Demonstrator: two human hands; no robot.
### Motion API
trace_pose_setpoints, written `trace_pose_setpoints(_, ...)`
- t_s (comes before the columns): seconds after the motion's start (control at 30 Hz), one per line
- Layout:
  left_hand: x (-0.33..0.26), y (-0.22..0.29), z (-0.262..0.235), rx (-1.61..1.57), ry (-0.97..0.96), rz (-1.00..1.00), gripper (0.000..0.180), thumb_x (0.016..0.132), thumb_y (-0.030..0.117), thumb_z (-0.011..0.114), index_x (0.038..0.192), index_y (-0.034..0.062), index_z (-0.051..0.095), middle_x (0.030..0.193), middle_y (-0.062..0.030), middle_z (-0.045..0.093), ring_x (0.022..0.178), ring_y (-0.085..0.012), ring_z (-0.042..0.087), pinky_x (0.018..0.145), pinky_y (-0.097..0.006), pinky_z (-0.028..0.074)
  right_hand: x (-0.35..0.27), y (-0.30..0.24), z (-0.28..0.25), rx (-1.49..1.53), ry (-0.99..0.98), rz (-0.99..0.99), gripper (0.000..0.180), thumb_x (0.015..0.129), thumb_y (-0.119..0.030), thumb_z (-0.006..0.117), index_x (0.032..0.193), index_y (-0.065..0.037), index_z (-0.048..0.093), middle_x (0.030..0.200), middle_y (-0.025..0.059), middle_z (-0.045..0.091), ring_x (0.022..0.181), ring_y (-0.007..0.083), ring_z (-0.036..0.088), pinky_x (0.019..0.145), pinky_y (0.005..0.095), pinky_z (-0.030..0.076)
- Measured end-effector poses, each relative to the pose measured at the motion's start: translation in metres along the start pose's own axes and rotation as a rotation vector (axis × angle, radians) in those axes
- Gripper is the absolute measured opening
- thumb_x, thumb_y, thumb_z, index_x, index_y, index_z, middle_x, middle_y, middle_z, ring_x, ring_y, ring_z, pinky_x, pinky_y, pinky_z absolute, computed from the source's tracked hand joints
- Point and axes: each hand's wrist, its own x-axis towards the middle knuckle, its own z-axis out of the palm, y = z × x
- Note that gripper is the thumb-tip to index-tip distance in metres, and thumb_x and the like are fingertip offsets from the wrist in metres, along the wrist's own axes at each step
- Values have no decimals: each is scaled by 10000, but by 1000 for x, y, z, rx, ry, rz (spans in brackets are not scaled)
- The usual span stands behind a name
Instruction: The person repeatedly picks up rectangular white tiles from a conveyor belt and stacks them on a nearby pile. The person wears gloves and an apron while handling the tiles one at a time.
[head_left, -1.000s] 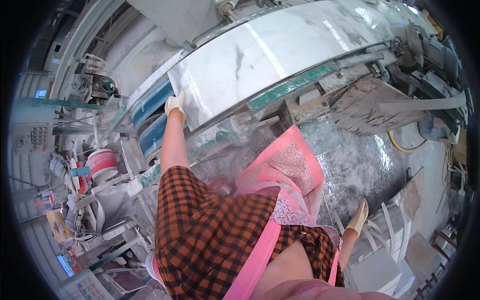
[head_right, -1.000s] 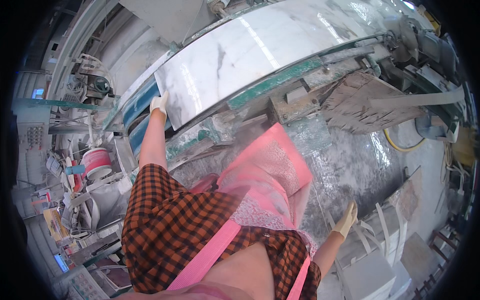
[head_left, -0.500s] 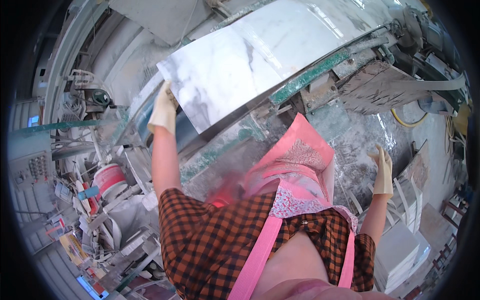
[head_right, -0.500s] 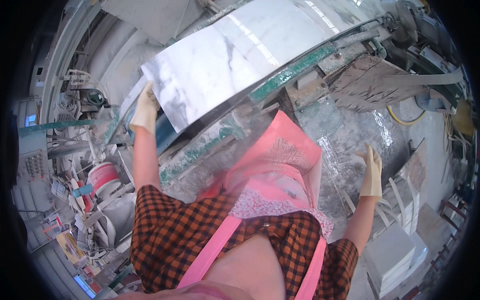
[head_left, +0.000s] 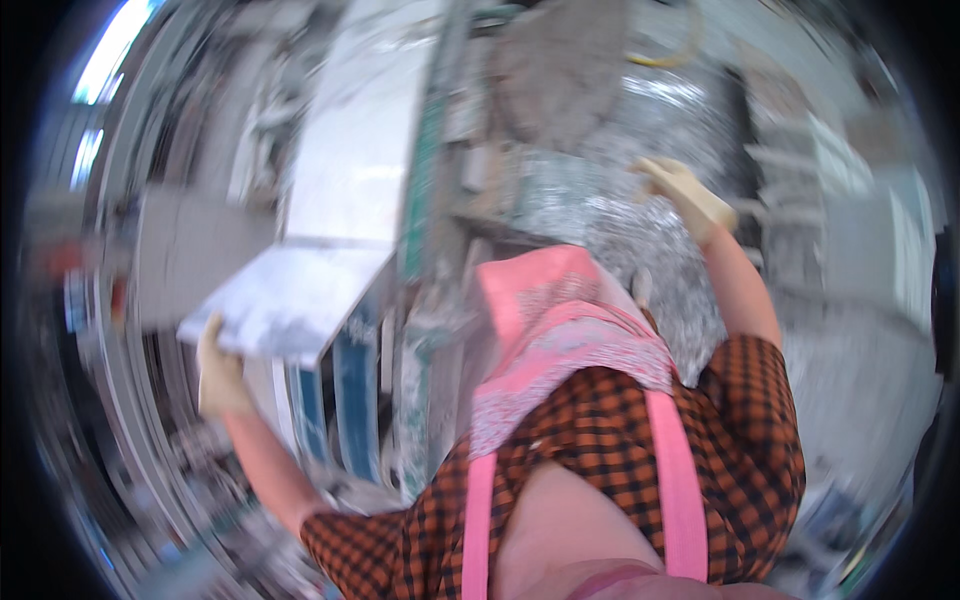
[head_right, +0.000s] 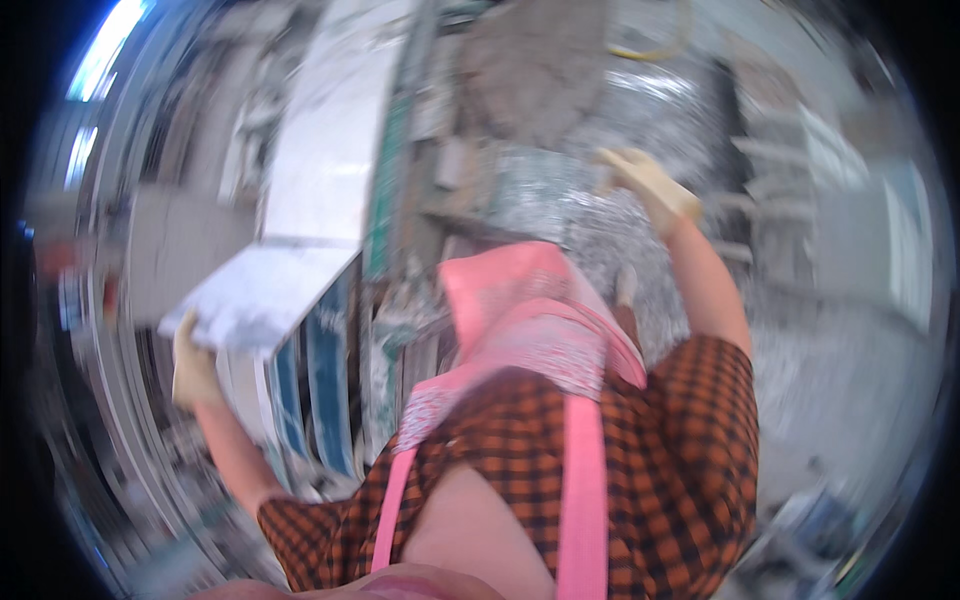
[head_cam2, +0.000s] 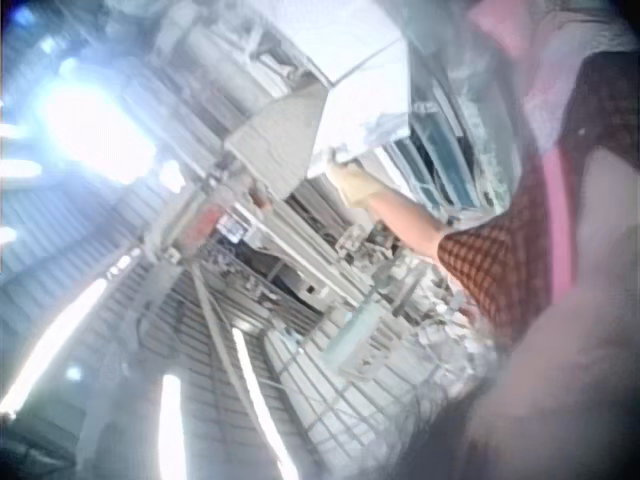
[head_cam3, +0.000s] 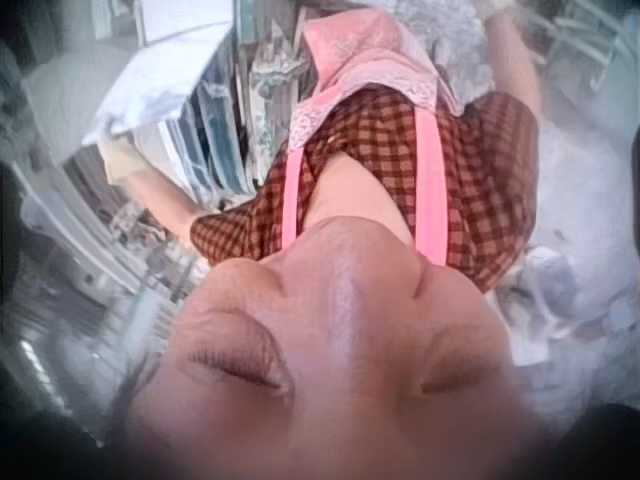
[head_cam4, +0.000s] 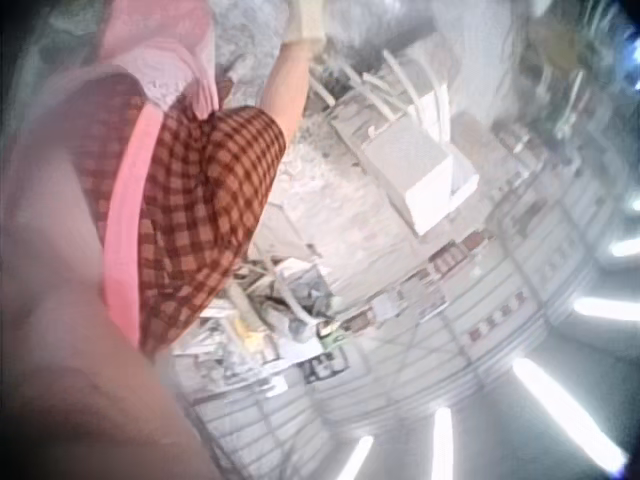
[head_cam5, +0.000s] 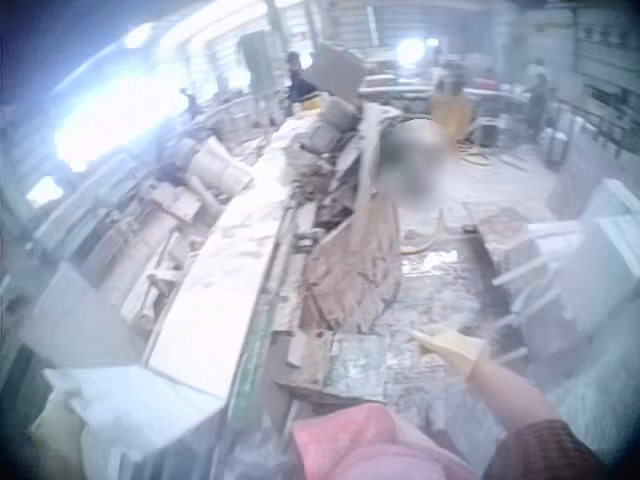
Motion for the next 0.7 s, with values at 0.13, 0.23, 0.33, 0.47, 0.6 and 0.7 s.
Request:
trace_pose_setpoints(0.13, -78, 87, 72, 77, -137, 204, 507, 883, 144, 705, 1309, -80, 547, 1239, -199, 628, 1120, -318, 641, 971, -427, 546, 2, 34, -31, 82, 22, -43, 437, 981, -424, 546, 1080, -31, 707, 669, 46, 666, 679, 126, 617, 735, 299, 479)
trace_pose_setpoints(0.23, -149, 133, 133, 324, -116, 479, 419, 924, 88, 651, 1286, -98, 550, 1184, -169, 647, 1009, -263, 646, 877, -377, 539, -5, 57, -74, 295, 41, -52, 436, 1006, -412, 514, 1056, -25, 707, 643, 49, 662, 609, 112, 612, 682, 287, 490)
trace_pose_setpoints(0.33, -217, 164, 216, 625, -158, 716, 386, 942, 126, 640, 1263, -78, 574, 1121, -130, 674, 940, -211, 639, 845, -328, 510, -4, 83, -126, 495, 106, -39, 456, 1024, -417, 498, 1076, -8, 693, 615, 42, 633, 638, 114, 631, 695, 275, 514)
trace_pose_setpoints(0.47, -302, 177, 358, 985, -353, 995, 333, 933, 157, 668, 1167, -75, 626, 1019, -116, 698, 917, -174, 635, 817, -331, 511, -5, 116, -194, 787, 123, 0, 584, 1035, -493, 439, 1111, 39, 668, 690, 98, 688, 754, 195, 708, 756, 323, 579)
trace_pose_setpoints(0.6, -361, 151, 513, 1029, -784, 962, 280, 884, 141, 735, 1064, -61, 661, 926, -96, 719, 809, -154, 650, 722, -309, 526, -15, 113, -240, 1076, -76, 25, 769, 1000, -632, 396, 1227, 72, 605, 1029, 244, 698, 1006, 353, 694, 891, 435, 582)
trace_pose_setpoints(0.7, -393, 101, 619, 1173, -1022, 1066, 276, 899, 131, 718, 1107, -45, 680, 950, -84, 732, 851, -137, 656, 763, -311, 537, -32, 96, -271, 1295, -119, 58, 834, 981, -675, 385, 1329, 69, 531, 1271, 274, 603, 1159, 385, 624, 942, 484, 558)
